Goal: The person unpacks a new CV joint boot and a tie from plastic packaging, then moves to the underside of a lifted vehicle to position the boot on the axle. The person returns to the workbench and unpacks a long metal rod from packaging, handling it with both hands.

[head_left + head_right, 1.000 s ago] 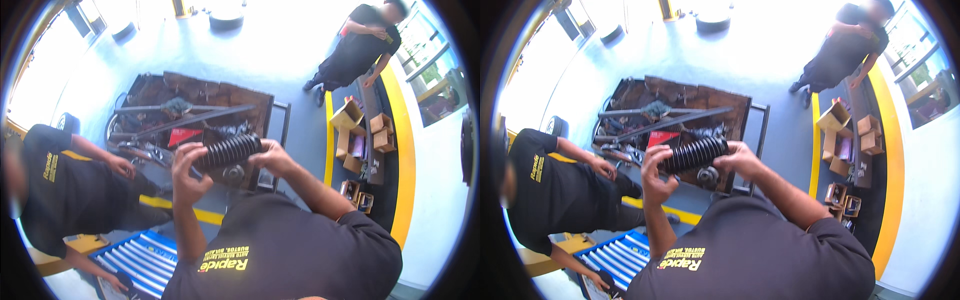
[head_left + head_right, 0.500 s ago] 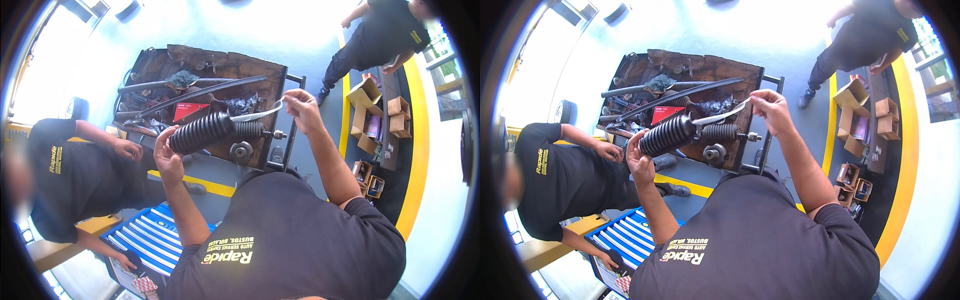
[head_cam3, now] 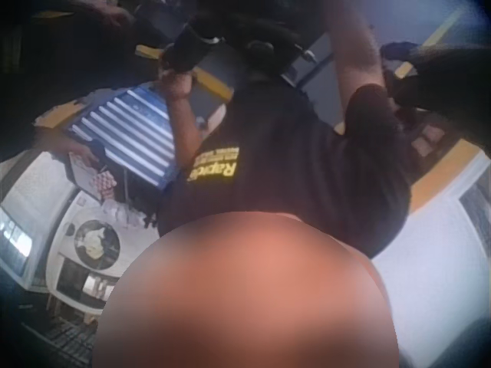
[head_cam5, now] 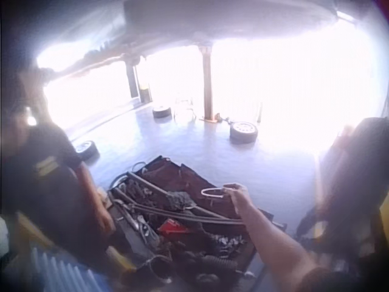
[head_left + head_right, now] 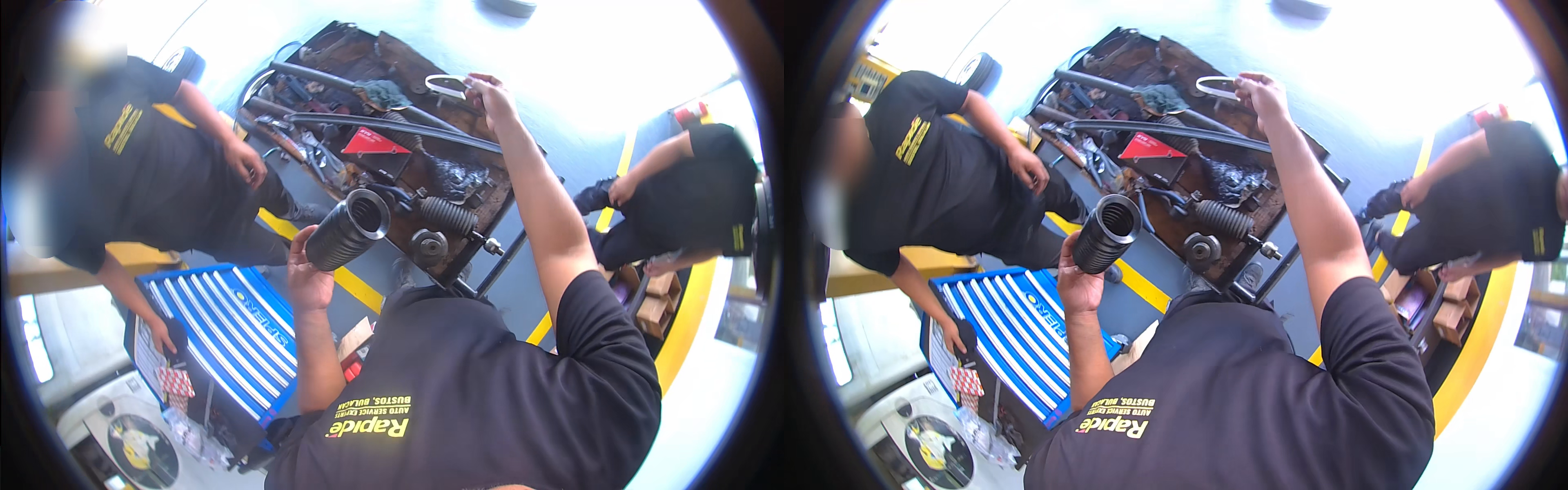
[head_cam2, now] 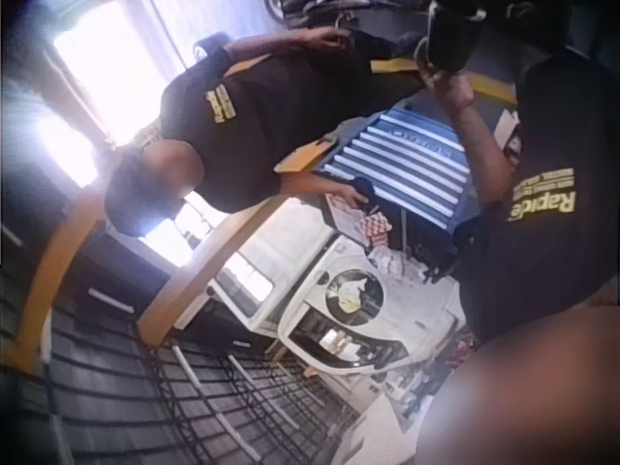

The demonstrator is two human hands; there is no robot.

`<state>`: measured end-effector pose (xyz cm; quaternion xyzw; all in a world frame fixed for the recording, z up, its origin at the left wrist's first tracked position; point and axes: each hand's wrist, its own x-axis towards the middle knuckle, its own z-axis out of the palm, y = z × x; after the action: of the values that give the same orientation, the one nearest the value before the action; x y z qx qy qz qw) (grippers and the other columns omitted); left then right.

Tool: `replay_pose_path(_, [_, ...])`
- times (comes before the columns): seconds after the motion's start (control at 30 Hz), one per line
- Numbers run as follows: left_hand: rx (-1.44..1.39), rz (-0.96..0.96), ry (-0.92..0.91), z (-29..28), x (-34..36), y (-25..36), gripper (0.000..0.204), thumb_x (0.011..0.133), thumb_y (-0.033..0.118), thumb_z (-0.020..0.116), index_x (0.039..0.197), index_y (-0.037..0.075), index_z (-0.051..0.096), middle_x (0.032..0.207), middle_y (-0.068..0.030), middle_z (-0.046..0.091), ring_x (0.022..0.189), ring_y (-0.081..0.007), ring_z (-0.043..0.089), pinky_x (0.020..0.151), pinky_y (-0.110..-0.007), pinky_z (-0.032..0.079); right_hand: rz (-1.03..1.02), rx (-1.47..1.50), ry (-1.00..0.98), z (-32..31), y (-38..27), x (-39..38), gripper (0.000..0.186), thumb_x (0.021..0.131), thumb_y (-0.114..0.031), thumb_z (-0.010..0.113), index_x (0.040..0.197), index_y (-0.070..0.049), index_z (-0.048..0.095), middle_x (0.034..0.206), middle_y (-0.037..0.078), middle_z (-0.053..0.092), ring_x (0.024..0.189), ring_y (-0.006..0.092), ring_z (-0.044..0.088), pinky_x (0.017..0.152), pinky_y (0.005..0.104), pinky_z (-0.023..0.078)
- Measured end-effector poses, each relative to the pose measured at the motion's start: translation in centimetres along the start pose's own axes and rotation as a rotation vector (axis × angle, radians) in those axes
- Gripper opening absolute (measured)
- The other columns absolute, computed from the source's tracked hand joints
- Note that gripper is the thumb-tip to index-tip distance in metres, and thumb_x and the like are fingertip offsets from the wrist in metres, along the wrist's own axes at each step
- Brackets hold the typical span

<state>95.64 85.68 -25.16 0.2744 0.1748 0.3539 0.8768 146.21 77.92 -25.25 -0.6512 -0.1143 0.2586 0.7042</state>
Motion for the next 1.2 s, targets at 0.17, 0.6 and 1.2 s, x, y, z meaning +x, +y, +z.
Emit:
replay_pose_path(0.17, [-0.055,0.026,-0.033,0.2,-2.0,-0.3,0.068,0.08,-0.001,0.084,0.143,-0.004,0.057,0.138,-0.0219,0.066,0.128,-0.0319,0.067,0.11,-0.046,0.058,0.062,-0.162,-0.101,5.9,-0.8,5.9,0.031,0.098,-0.014,0.075,0.126,-0.003,0.073,0.105,0.009,0.078,0.079,0.0124,0.071,0.064,0.0286,0.055])
replay_pose_path(0.6, [-0.32,-0.047,-0.309,1.2,1.7,-1.6,0.071,0.084,0.012,0.079,0.148,-0.005,0.054,0.147,-0.0265,0.06,0.137,-0.0368,0.062,0.118,-0.05,0.05,-0.162,-0.344,-0.749,0.6,-5.6,-22.7,0.023,0.098,-0.007,0.074,0.12,-0.002,0.075,0.118,0.009,0.077,0.096,0.0138,0.073,0.084,0.0296,0.056])
replay_pose_path(1.2, [0.0,-0.131,-0.515,4.7,5.2,0.5,0.072,0.08,0.015,0.092,0.141,-0.005,0.06,0.144,-0.0262,0.061,0.129,-0.0328,0.067,0.115,-0.046,0.052,-0.828,-0.821,-0.728,4.4,-14.6,-36.9,0.045,0.076,0.002,0.074,0.121,-0.002,0.073,0.119,0.015,0.074,0.085,0.0289,0.075,0.073,0.0387,0.058])
